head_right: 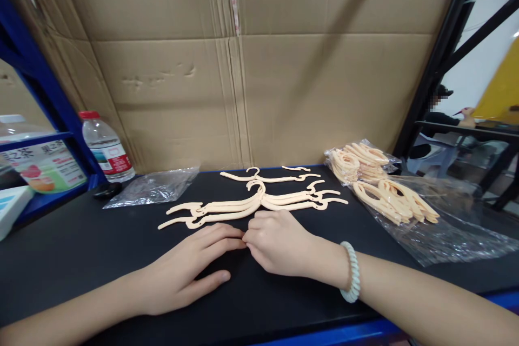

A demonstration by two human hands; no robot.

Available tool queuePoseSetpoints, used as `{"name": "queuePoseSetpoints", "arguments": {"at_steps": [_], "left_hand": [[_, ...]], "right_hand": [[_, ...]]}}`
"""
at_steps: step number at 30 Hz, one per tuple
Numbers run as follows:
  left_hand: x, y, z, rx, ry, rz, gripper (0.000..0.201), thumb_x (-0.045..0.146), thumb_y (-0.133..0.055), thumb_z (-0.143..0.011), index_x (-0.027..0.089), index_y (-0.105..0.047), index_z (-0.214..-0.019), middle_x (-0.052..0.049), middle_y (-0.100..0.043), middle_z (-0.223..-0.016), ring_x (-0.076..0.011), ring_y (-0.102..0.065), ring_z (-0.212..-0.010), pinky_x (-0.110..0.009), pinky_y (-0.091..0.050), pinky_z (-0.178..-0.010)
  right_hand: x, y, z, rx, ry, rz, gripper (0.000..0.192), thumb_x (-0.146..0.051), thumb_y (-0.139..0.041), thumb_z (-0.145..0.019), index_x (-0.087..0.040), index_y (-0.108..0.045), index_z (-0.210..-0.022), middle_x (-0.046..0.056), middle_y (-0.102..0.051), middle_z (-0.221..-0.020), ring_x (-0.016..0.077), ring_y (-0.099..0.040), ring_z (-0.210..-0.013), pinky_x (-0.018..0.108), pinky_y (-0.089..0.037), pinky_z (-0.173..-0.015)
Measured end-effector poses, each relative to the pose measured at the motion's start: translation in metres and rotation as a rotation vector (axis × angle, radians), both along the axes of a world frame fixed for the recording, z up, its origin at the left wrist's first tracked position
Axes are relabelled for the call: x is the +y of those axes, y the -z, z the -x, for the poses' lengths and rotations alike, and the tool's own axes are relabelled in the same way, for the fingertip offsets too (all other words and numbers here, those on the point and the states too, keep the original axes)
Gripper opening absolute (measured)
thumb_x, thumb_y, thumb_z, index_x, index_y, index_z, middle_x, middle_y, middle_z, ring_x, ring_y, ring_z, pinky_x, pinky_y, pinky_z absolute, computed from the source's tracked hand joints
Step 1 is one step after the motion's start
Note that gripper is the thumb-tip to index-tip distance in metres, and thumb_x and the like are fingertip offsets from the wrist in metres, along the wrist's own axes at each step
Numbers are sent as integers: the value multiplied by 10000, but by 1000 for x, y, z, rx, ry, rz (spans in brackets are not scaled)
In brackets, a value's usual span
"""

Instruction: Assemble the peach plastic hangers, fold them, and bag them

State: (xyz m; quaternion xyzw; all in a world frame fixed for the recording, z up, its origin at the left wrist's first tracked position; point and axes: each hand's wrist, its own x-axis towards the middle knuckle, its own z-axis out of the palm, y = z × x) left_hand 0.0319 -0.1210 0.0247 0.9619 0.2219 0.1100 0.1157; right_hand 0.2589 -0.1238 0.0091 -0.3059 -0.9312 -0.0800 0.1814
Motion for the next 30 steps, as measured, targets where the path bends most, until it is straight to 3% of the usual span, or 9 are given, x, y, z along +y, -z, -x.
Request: {"name": "queuePoseSetpoints", "arguments": {"at_steps": [30], "left_hand": [[-1,1,1,24,-31,37,401,256,-500,-899,243,-474,-1300,-77,-498,-1329,-241,-450,-1227,-392,-369,-1052]], "right_hand": [[2,3,0,1,-12,-97,197,-152,-482,-871,-174,-673,-826,25,-622,-711,154,-529,-687,281,-344,-610]]}}
